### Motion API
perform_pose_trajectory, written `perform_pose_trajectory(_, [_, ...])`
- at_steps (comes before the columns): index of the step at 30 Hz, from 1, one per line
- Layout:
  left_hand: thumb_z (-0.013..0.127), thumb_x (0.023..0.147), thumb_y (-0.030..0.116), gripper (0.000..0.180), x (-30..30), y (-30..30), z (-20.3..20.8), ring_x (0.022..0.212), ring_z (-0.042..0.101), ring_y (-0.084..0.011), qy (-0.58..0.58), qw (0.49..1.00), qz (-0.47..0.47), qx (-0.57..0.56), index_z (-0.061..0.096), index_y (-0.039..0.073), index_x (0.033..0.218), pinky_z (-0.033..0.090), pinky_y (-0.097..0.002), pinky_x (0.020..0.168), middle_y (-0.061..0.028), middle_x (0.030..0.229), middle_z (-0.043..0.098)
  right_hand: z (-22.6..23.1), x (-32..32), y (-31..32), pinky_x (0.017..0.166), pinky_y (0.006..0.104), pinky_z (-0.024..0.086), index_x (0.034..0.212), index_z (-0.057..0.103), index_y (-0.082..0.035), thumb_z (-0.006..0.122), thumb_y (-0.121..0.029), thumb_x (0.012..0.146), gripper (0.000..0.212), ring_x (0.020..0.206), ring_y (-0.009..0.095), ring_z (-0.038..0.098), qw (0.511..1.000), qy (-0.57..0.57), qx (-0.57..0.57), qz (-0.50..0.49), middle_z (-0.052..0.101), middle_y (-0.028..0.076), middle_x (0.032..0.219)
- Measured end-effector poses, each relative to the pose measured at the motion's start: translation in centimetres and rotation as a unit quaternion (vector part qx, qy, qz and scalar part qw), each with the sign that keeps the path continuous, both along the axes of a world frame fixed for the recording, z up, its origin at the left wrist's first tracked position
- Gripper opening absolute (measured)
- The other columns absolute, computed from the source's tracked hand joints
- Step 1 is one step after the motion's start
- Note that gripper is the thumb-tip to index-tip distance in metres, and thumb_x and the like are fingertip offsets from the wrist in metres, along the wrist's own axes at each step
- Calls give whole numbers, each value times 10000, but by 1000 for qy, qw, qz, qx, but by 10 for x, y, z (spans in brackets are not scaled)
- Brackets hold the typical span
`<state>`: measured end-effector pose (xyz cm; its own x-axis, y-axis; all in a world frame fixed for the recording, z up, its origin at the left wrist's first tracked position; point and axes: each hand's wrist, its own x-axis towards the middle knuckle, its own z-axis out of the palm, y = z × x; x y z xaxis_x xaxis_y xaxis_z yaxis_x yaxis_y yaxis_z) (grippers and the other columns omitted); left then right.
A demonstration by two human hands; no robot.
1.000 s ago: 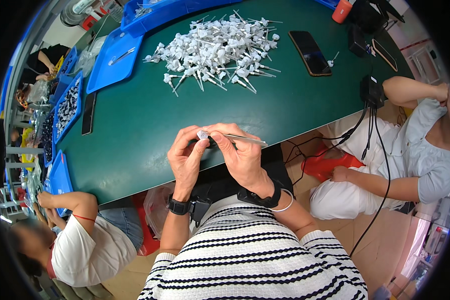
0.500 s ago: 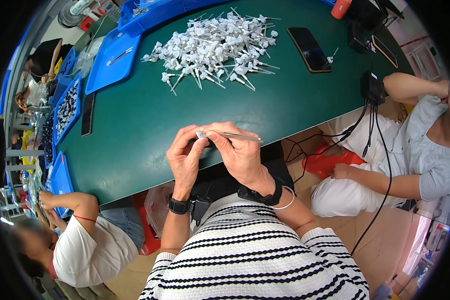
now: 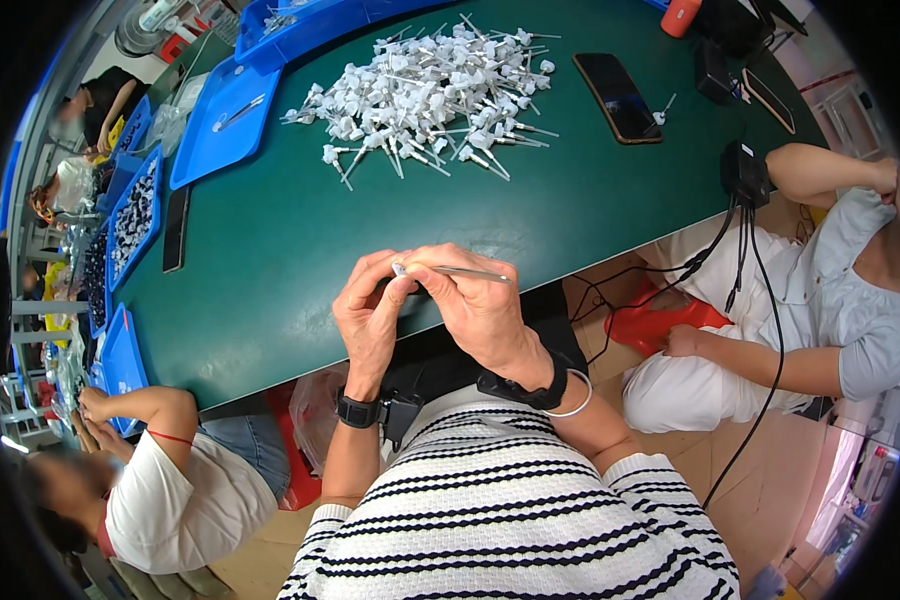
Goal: The person uses tweezers to pick up small white plastic components from a large pile on a green table and inserts them into a clear plastic tube. The person repeats this process continuously, occasionally moving a blue tray to access more components.
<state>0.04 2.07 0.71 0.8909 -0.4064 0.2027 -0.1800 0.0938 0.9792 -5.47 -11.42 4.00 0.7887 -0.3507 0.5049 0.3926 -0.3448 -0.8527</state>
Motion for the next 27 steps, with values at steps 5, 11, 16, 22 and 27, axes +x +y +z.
perform_pose_trajectory(5, [676, 849, 24, 210, -1, -1, 1, 853, 576, -116, -2, 1000, 8, 7, 680, -8, 1057, 485, -225, 703, -76, 1021, 608, 2, 0, -2, 587, 280, 514, 905, 656, 15, 646, -52, 867, 77, 671, 197, 656, 999, 26, -36, 2, 686, 90, 841])
perform_pose_trajectory(11, [682, 833, 1, 223, -1, -2, 0, 790, 576, -83, -28, 999, 36, 13, 690, 13, 1056, 469, -197, 650, -56, 990, 606, 9, 1, -1, 620, 275, 513, 903, 642, 31, 629, -61, 887, 95, 716, 166, 653, 998, 18, -66, 6, 686, 89, 873])
perform_pose_trajectory(16, [704, 805, -15, 247, -3, -6, -1, 786, 596, -96, -45, 996, 72, 15, 696, 22, 1049, 487, -207, 648, -67, 979, 615, -8, -1, 13, 677, 244, 529, 983, 607, 51, 569, -105, 949, 165, 832, 127, 659, 978, -29, 206, -11, 689, 103, 951])
perform_pose_trajectory(22, [718, 789, -17, 257, -3, -7, -3, 749, 626, -118, -78, 993, 89, 15, 700, 32, 1041, 514, -228, 634, -81, 951, 631, -16, -1, 12, 713, 207, 502, 1032, 605, 48, 558, -107, 957, 179, 850, 114, 650, 982, -8, 188, 16, 682, 106, 986])
perform_pose_trajectory(27, [699, 806, -27, 225, -4, -6, -4, 813, 626, -126, -100, 990, 88, 43, 684, 4, 1028, 538, -231, 678, -91, 996, 618, -15, 0, 13, 704, 232, 507, 979, 652, 52, 579, -91, 941, 165, 833, 128, 648, 986, -8, 166, -7, 687, 93, 968])
